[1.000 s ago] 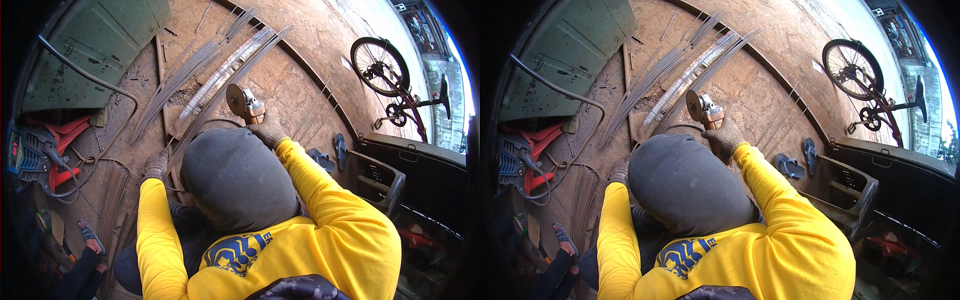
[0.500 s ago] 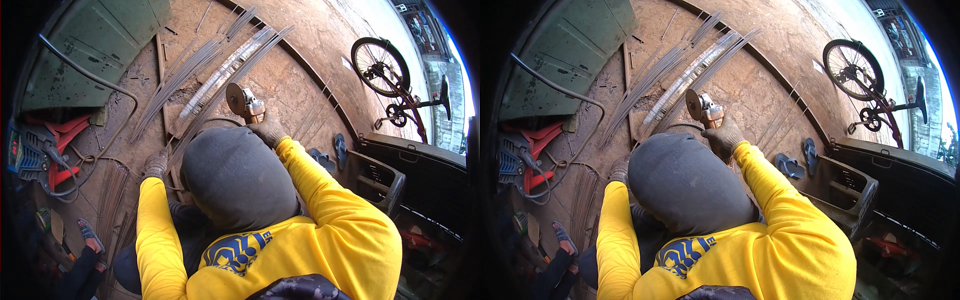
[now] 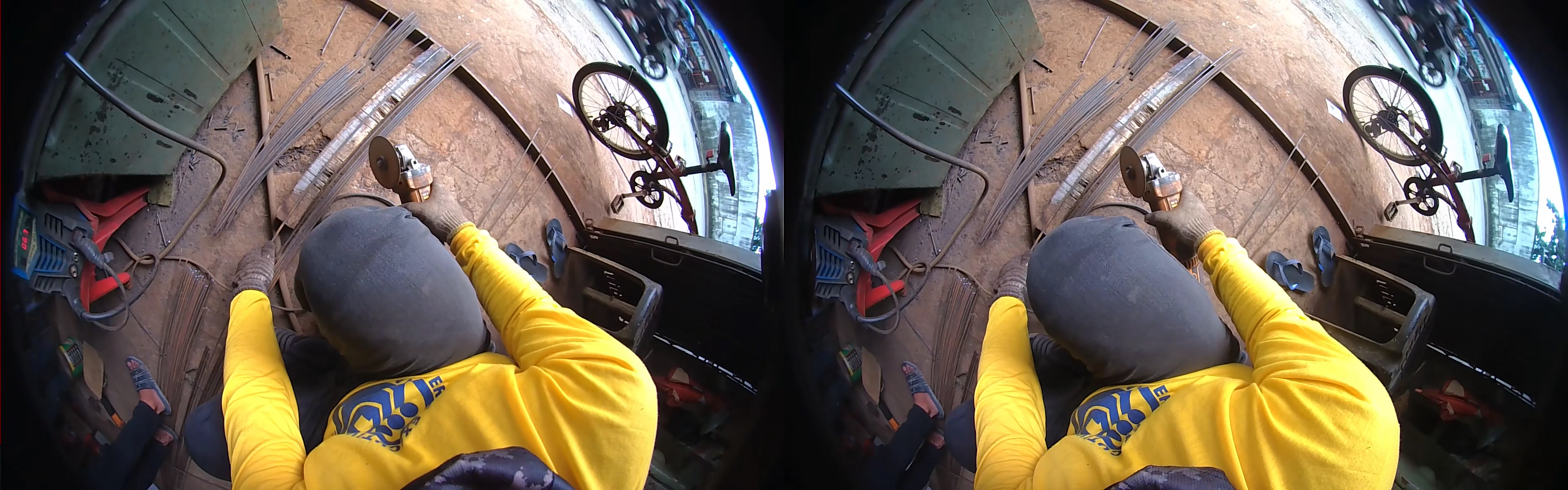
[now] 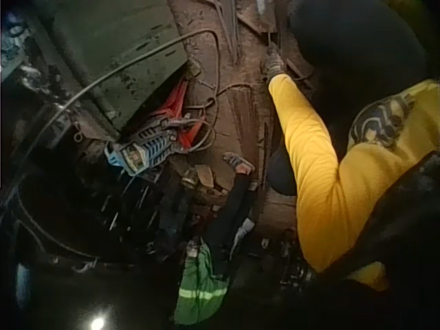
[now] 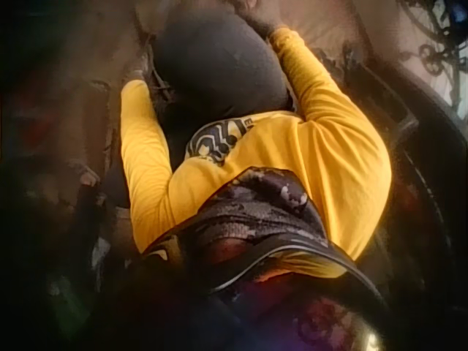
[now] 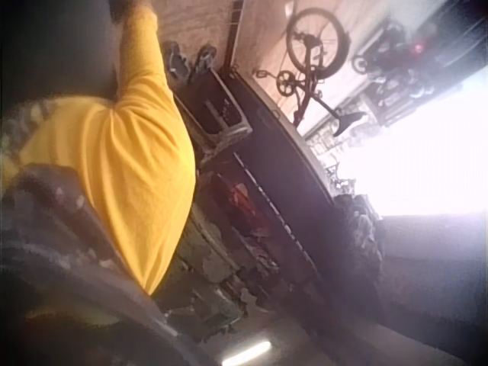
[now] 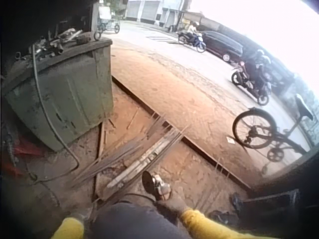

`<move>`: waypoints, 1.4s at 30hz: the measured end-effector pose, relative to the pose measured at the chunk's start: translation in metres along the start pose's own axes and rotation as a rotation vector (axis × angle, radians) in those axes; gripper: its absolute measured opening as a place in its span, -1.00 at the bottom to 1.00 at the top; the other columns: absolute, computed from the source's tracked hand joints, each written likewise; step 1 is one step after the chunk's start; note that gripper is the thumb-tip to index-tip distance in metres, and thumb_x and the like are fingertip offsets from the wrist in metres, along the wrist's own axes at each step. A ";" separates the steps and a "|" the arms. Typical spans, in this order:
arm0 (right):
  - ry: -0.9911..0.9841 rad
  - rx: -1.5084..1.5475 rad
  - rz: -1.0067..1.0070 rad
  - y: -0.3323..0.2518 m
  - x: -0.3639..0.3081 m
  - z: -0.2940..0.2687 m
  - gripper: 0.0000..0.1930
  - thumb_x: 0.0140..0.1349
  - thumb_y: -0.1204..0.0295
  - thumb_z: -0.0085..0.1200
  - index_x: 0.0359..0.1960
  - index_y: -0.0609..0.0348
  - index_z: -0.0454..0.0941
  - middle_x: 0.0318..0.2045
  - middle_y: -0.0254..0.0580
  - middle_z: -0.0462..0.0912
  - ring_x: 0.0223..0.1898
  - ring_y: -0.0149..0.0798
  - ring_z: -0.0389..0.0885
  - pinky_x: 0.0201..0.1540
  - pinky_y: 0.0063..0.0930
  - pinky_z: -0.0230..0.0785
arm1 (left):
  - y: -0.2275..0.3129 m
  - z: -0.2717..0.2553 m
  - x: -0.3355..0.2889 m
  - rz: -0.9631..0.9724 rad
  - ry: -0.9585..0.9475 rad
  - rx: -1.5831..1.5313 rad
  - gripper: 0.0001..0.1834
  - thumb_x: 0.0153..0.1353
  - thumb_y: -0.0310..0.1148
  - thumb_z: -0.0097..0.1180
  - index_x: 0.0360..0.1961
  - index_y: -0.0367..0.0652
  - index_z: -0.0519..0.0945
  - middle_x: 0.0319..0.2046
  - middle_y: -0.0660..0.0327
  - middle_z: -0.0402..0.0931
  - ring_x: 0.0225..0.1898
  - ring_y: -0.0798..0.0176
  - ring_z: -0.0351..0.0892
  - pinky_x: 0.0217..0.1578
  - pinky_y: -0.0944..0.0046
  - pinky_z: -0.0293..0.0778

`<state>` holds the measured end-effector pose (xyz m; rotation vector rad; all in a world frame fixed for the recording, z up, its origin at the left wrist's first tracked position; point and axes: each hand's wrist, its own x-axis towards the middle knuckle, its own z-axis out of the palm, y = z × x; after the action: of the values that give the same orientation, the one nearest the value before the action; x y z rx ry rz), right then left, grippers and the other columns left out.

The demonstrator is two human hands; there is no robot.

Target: The person uses an angle grinder to cut through several long metal bars one at a time while holding them down on the floor.

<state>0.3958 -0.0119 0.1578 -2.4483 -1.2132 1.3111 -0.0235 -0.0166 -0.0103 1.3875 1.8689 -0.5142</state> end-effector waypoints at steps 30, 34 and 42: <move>-0.142 -0.352 -0.247 -0.056 0.041 0.038 0.05 -0.16 -0.04 0.49 0.35 0.24 0.29 0.14 0.26 0.59 0.21 0.20 0.56 0.23 -0.09 0.44 | 0.020 -0.027 -0.036 -0.056 0.001 -0.134 -0.23 0.40 0.28 -0.31 0.17 -0.17 0.60 0.20 -0.17 0.50 0.26 -0.26 0.45 0.31 -0.12 0.31; -0.174 -0.348 -0.258 -0.062 0.047 0.045 0.12 -0.19 -0.06 0.49 0.39 0.26 0.24 0.15 0.27 0.58 0.21 0.19 0.56 0.23 -0.10 0.44 | 0.028 -0.036 -0.043 -0.102 -0.037 -0.108 -0.22 0.40 0.28 -0.32 0.17 -0.17 0.60 0.20 -0.17 0.50 0.27 -0.25 0.45 0.31 -0.13 0.31; -0.198 -0.339 -0.331 -0.039 0.077 0.063 0.13 -0.19 -0.04 0.49 0.39 0.32 0.21 0.15 0.32 0.57 0.22 0.19 0.56 0.25 -0.09 0.42 | 0.011 -0.024 -0.032 -0.083 -0.021 -0.142 -0.20 0.40 0.31 -0.31 0.22 -0.17 0.56 0.24 -0.15 0.48 0.30 -0.22 0.43 0.33 -0.14 0.29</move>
<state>0.3493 0.0515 0.0852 -2.2128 -1.9366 1.3659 -0.0162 -0.0163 0.0309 1.2116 1.9140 -0.4269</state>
